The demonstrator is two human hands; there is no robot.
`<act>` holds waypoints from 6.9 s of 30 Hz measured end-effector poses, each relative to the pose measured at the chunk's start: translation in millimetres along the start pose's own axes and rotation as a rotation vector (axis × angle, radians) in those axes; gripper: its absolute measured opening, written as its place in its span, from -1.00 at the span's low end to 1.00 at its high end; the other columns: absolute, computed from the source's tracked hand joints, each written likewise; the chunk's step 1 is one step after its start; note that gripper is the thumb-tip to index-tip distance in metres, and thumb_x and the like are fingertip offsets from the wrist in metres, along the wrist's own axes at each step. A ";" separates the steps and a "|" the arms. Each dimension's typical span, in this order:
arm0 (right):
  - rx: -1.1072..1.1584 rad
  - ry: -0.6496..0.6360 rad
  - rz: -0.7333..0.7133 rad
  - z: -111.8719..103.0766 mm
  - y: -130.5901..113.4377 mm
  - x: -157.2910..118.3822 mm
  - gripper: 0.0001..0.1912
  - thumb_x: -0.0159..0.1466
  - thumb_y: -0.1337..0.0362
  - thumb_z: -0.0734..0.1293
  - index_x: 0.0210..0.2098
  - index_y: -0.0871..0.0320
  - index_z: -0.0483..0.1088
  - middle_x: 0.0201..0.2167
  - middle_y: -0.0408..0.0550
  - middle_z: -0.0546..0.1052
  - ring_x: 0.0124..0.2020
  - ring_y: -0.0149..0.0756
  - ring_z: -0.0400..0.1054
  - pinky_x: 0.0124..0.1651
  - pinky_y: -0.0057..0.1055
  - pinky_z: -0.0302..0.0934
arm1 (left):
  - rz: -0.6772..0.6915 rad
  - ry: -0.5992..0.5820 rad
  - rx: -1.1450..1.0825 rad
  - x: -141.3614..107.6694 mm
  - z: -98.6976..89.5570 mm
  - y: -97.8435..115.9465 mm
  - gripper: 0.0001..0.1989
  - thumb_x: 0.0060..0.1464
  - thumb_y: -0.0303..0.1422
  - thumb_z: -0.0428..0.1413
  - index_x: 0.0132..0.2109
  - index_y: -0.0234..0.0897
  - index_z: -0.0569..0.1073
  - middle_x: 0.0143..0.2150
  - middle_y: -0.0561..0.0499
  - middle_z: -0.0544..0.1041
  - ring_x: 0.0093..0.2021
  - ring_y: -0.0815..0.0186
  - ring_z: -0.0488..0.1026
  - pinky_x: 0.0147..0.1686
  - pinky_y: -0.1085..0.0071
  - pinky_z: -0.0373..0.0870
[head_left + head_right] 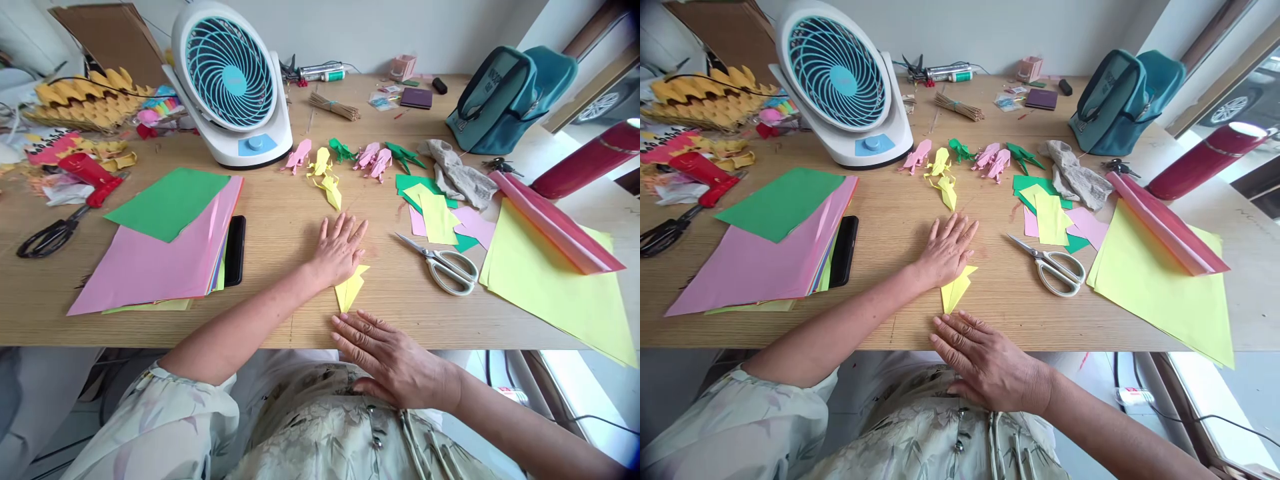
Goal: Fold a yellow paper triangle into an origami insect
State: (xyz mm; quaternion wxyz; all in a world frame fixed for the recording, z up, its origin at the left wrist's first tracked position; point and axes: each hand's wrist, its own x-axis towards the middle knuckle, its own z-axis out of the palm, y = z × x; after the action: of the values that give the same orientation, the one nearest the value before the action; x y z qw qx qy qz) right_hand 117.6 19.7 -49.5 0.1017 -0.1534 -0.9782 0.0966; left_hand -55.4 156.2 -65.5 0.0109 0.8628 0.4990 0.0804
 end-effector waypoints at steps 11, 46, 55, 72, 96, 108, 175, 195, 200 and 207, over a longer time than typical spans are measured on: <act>-0.130 0.082 0.325 3.7 26.1 -1.4 -0.23 0.43 0.10 0.19 0.43 0.45 -0.11 0.40 0.35 0.10 0.46 0.11 -0.13 0.39 0.22 -0.02 | -0.011 0.000 -0.012 0.1 0.0 1.2 -0.36 0.34 -0.22 -0.10 0.47 -0.27 -0.03 0.48 -0.25 0.05 0.49 -0.05 -0.15 0.38 -0.20 -0.23; -0.208 0.230 0.151 -35.6 86.7 46.7 -0.75 0.43 0.31 0.19 -0.01 0.15 0.46 -0.10 0.08 0.57 -0.19 -0.19 0.43 -0.18 -0.21 0.28 | -0.027 0.396 -0.832 -1.7 -19.6 -34.3 -0.71 0.36 -0.32 -0.09 -0.10 -0.27 0.52 -0.12 -0.07 0.61 -0.07 0.28 0.54 -0.01 0.38 0.41; 0.090 0.087 0.577 -30.5 92.1 53.7 -0.73 0.12 0.20 0.50 -0.32 0.14 0.35 -0.23 0.00 0.42 -0.22 -0.19 0.34 -0.20 -0.30 0.27 | -0.042 0.380 -0.716 -0.9 -14.1 -43.4 -0.78 0.24 -0.49 -0.01 -0.18 -0.28 0.55 -0.18 -0.04 0.59 -0.17 0.31 0.52 -0.11 0.41 0.41; 1.028 0.599 0.769 -56.4 143.2 68.1 -0.54 0.11 -0.10 0.46 -0.29 0.16 0.39 -0.46 -0.18 0.43 -0.50 -0.44 0.28 -0.48 -0.47 0.19 | -0.225 0.044 -1.448 -2.0 -27.3 -38.6 -0.63 0.01 -0.05 0.22 -0.36 -0.32 0.48 -0.47 0.10 0.42 -0.51 0.44 0.34 -0.56 0.56 0.18; 1.130 0.786 0.763 -28.4 142.8 68.2 -0.56 0.11 -0.10 0.48 -0.38 0.12 0.35 -0.50 -0.19 0.40 -0.46 -0.40 0.26 -0.39 -0.42 0.20 | -0.370 0.083 -1.587 -5.5 -30.0 -32.3 -0.65 0.13 -0.07 0.18 -0.24 -0.32 0.45 -0.47 0.11 0.35 -0.50 0.48 0.25 -0.60 0.61 0.16; 1.113 0.797 0.689 -19.2 142.3 66.1 -0.67 0.25 0.02 0.40 -0.12 0.07 0.34 -0.39 -0.16 0.42 -0.36 -0.35 0.30 -0.32 -0.41 0.22 | -0.290 0.156 -1.505 -5.6 -27.5 -37.2 -0.72 0.15 -0.28 0.16 -0.03 -0.28 0.39 -0.19 0.00 0.48 -0.40 0.46 0.32 -0.50 0.56 0.20; 0.075 0.215 0.503 -31.4 126.4 52.7 -0.71 0.23 0.51 0.26 -0.09 0.15 0.43 -0.20 0.02 0.47 -0.22 -0.21 0.34 -0.16 -0.32 0.20 | -0.015 0.196 -0.623 -10.2 -16.4 -31.3 -0.80 0.03 -0.65 0.11 -0.32 -0.23 0.41 -0.31 0.05 0.48 -0.29 0.31 0.41 -0.28 0.42 0.27; 0.199 0.290 0.655 -27.3 126.9 51.6 -0.81 0.32 0.40 0.28 -0.43 0.13 0.38 -0.38 -0.08 0.41 -0.39 -0.34 0.27 -0.30 -0.38 0.12 | -0.071 0.049 -0.517 -11.7 -22.7 -36.1 -0.85 0.19 -0.49 0.11 -0.36 -0.24 0.46 -0.36 0.03 0.46 -0.32 0.28 0.42 -0.28 0.37 0.26; 0.270 0.255 0.690 -32.7 125.2 50.1 -0.76 0.28 0.41 0.30 -0.52 0.13 0.32 -0.47 -0.13 0.36 -0.47 -0.38 0.20 -0.37 -0.39 0.05 | -0.055 -0.029 -0.552 -12.7 -26.8 -36.6 -0.91 0.15 -0.49 0.18 -0.33 -0.24 0.49 -0.35 0.05 0.48 -0.34 0.31 0.41 -0.34 0.40 0.22; 0.280 0.258 0.707 -33.6 128.1 49.7 -0.83 0.25 0.41 0.30 -0.47 0.13 0.34 -0.53 -0.17 0.34 -0.48 -0.38 0.17 -0.39 -0.41 0.03 | -0.047 -0.042 -0.452 -11.5 -29.1 -34.7 -0.84 0.17 -0.51 0.14 -0.39 -0.26 0.42 -0.37 0.07 0.43 -0.34 0.32 0.38 -0.30 0.38 0.21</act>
State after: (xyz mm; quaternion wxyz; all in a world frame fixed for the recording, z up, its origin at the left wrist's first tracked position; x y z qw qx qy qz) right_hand 114.9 160.5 -37.1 0.2041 -0.4761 -0.8216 0.2379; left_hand -95.2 161.9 -41.7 0.2161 0.8281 0.4879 0.1719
